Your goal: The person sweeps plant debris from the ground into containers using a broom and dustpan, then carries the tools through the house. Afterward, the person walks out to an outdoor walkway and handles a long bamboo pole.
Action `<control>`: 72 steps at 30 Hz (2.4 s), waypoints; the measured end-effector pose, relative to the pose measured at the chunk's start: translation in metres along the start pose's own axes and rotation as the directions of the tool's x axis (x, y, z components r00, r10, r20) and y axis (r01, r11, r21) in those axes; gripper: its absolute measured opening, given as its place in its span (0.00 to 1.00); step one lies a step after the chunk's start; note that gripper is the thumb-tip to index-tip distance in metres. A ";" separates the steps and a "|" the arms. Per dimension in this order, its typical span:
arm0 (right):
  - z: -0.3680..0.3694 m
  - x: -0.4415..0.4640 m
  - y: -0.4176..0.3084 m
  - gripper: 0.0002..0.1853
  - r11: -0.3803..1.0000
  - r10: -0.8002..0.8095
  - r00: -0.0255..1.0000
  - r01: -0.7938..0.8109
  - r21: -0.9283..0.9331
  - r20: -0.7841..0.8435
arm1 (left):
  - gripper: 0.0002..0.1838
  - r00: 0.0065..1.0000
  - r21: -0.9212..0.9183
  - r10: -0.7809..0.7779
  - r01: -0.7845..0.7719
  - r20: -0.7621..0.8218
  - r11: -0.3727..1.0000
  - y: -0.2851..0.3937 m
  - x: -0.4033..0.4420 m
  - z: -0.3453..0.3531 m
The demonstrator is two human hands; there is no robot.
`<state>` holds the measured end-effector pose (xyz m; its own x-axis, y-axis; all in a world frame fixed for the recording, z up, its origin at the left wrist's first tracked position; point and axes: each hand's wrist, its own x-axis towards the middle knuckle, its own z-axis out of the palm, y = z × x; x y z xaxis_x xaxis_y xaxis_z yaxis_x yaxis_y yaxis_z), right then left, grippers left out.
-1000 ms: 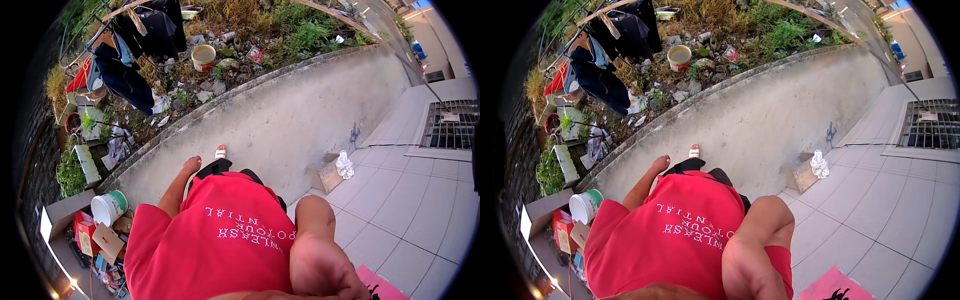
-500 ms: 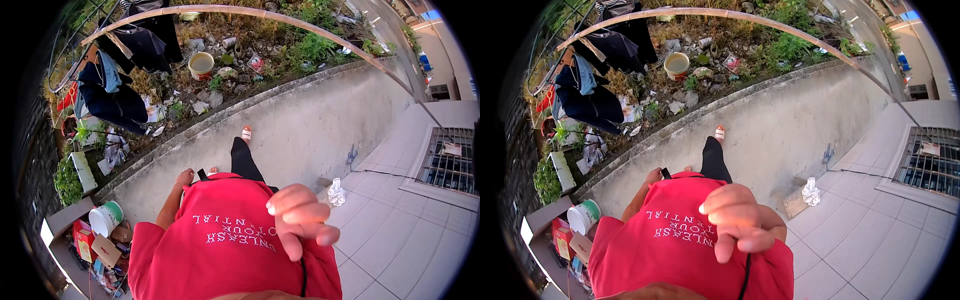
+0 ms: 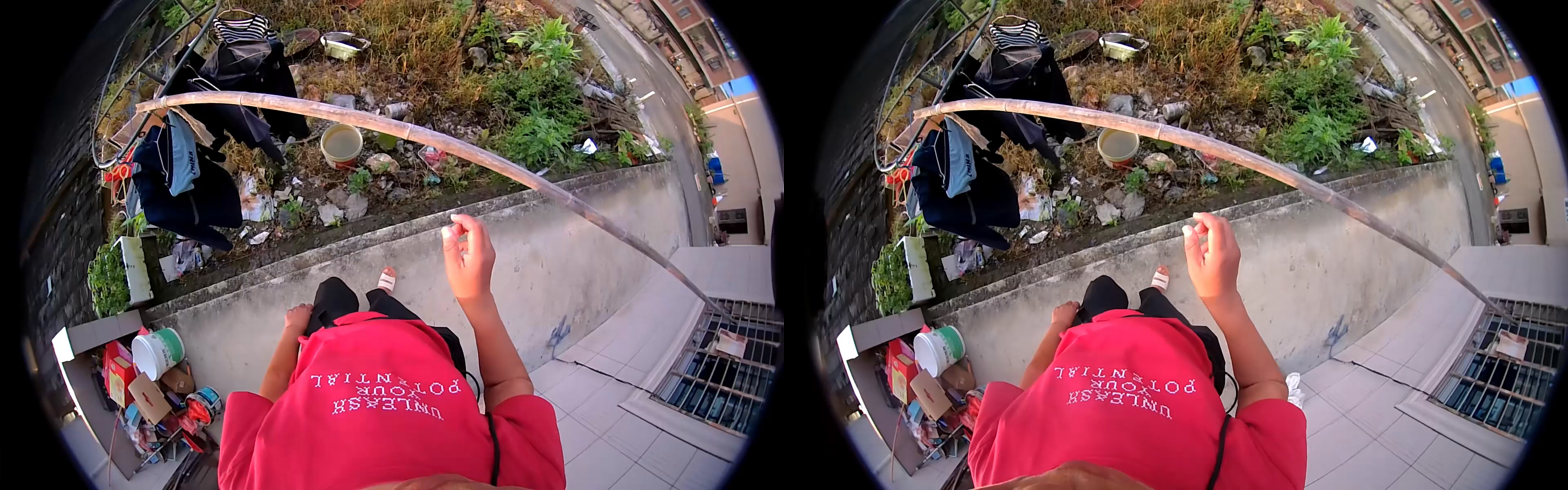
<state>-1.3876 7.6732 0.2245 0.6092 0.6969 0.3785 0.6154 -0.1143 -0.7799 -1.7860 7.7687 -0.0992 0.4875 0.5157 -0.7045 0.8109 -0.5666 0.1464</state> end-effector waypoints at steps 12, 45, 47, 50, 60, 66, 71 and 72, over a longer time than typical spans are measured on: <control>0.010 0.125 0.065 0.09 0.951 -0.028 0.953 -0.067 -0.302 -0.300 | 0.13 0.990 -0.315 0.004 0.041 0.142 0.948 -0.009 0.099 -0.050; 0.040 0.200 0.113 0.10 0.902 0.069 0.955 0.063 -0.426 0.288 | 0.18 0.941 -0.293 -0.282 0.327 0.185 0.898 0.031 0.157 0.001; 0.037 0.203 0.111 0.11 0.930 0.131 0.922 0.013 -0.368 0.363 | 0.18 0.945 -0.299 -0.280 0.319 0.168 0.899 0.033 0.155 0.005; 0.037 0.201 0.114 0.10 0.944 0.090 0.925 0.039 -0.328 0.369 | 0.18 0.942 -0.308 -0.292 0.332 0.168 0.892 0.039 0.145 0.003; 0.030 0.204 0.112 0.09 0.972 0.085 0.912 0.013 -0.236 0.402 | 0.17 0.931 -0.316 -0.315 0.360 0.186 0.878 0.050 0.128 -0.001; 0.026 0.205 0.111 0.12 0.977 0.152 0.882 -0.068 -0.200 0.445 | 0.17 0.927 -0.323 -0.322 0.370 0.193 0.871 0.056 0.124 -0.001; 0.028 0.205 0.121 0.14 0.976 0.217 0.833 -0.180 -0.122 0.509 | 0.17 0.923 -0.334 -0.334 0.381 0.190 0.862 0.059 0.122 0.001; 0.028 0.206 0.121 0.14 0.975 0.221 0.829 -0.184 -0.123 0.513 | 0.17 0.923 -0.339 -0.336 0.383 0.190 0.859 0.060 0.122 0.001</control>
<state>-1.2023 7.8226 0.1941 0.3846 0.9159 -0.1148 0.5495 -0.3271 -0.7688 -1.6787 7.7966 -0.1771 0.1161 0.5441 -0.8310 0.9932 -0.0714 0.0920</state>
